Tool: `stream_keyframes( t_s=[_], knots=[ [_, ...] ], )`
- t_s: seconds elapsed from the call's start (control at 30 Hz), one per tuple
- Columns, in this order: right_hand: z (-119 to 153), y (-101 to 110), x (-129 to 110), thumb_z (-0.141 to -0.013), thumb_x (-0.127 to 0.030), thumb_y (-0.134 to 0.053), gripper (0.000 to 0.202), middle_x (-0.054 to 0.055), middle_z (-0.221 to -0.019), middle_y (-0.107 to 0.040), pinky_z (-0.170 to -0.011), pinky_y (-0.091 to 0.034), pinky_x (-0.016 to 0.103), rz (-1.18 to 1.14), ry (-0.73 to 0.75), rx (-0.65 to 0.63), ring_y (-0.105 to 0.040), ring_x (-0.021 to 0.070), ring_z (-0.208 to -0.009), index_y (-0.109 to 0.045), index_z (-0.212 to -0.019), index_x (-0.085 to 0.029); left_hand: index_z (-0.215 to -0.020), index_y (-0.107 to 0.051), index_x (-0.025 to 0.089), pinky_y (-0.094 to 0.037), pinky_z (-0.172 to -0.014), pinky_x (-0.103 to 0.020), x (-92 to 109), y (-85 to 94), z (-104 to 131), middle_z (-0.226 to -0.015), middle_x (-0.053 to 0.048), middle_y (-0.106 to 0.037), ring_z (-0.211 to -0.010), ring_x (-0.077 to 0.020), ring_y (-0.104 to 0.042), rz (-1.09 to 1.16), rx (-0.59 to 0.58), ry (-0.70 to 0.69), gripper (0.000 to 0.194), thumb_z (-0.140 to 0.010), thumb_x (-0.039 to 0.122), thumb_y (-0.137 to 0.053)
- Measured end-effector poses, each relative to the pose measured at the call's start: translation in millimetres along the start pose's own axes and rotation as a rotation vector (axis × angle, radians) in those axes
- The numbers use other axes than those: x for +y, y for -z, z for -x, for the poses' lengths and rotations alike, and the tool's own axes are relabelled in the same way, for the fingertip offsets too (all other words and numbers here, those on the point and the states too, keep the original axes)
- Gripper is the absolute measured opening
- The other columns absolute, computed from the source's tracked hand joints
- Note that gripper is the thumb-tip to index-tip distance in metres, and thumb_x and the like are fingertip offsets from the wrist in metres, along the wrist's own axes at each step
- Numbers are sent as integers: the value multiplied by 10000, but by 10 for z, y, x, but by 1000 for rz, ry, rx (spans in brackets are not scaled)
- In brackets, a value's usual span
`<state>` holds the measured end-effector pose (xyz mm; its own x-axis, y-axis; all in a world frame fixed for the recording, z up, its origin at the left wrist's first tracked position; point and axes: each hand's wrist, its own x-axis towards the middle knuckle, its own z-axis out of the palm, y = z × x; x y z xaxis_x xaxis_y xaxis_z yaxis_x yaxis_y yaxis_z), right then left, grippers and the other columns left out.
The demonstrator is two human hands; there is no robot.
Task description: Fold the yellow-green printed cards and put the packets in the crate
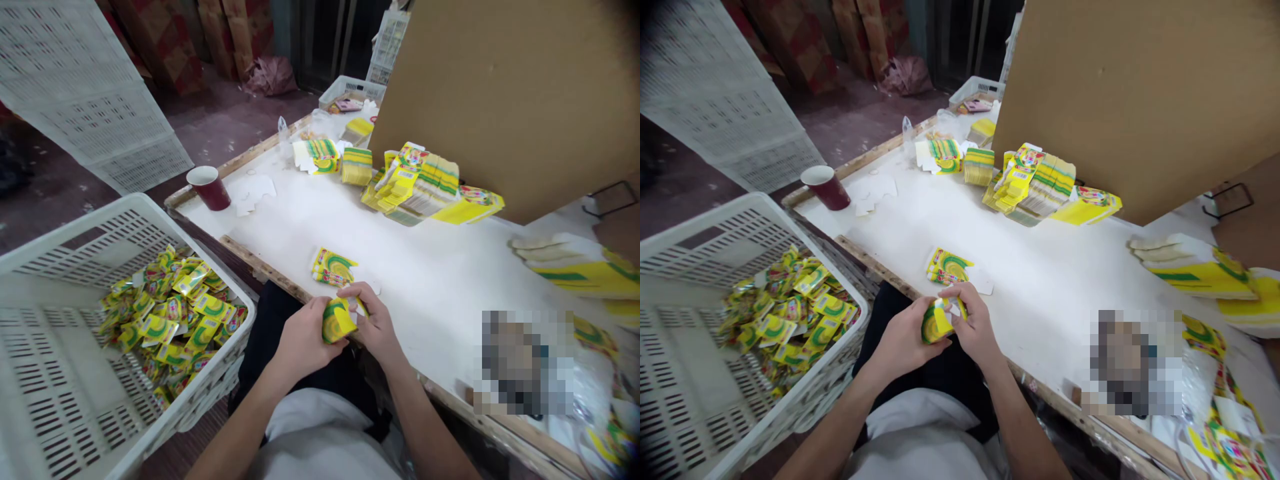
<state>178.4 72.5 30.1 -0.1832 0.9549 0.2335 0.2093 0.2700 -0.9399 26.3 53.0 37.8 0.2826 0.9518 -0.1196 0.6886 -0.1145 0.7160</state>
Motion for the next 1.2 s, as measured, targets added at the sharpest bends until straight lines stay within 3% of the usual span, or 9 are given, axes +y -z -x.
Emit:
stream_keyframes(
  t_s=[0.1,0.2,0.33,0.47,0.8,1.07,1.2],
  knots=[
    [15,35,-19,-849,-432,-460,410,95,-1221,-518,-993,-366,419,4,38,-119,-452,265,-1182,-509,-1201,-229,-1117,-438,214,-466,-770,-326,-50,95,-18,-1036,-42,-613,-916,-214,-602,101,0,17,535,-653,352,-665],
    [24,81,-5,-833,-386,-521,415,97,-1268,-517,-1018,-352,427,111,57,-155,-385,269,-1268,-503,-1222,-242,-1127,-445,220,-460,-797,-329,-85,169,-33,-1061,-38,-614,-942,-215,-598,100,9,-7,559,-637,338,-687],
    [13,122,3,-826,-272,-544,326,110,-1303,-498,-997,-389,428,339,118,-218,-438,259,-1241,-566,-1149,-236,-1128,-440,226,-449,-843,-343,-121,196,-48,-1096,-39,-599,-995,-221,-580,2,51,-39,565,-629,302,-693],
    [-6,111,-14,-844,-163,-474,273,122,-1311,-494,-984,-414,406,415,164,-265,-452,229,-1237,-601,-1080,-219,-1140,-428,230,-436,-879,-348,-150,202,-58,-1127,-40,-583,-1031,-220,-560,-76,69,-63,576,-630,283,-691],
    [-50,224,-55,-848,-213,-509,228,109,-1298,-501,-956,-439,359,382,186,-383,-494,228,-1197,-636,-1036,-236,-1118,-472,232,-449,-860,-341,-134,292,-66,-1102,-47,-590,-996,-230,-572,-154,-17,-58,522,-635,254,-669],
    [-33,247,-102,-862,-228,-491,196,127,-1266,-514,-946,-449,357,400,164,-387,-513,217,-1168,-636,-995,-218,-1135,-463,233,-454,-850,-338,-137,289,-62,-1102,-41,-586,-981,-226,-571,-187,-31,-87,553,-627,268,-678],
    [-6,207,-97,-850,-158,-472,245,114,-1291,-488,-959,-435,382,402,141,-376,-486,218,-1197,-621,-1028,-234,-1136,-457,230,-448,-855,-342,-114,273,-63,-1091,-45,-588,-982,-226,-568,-226,-21,-90,544,-638,279,-671]
  ],
)
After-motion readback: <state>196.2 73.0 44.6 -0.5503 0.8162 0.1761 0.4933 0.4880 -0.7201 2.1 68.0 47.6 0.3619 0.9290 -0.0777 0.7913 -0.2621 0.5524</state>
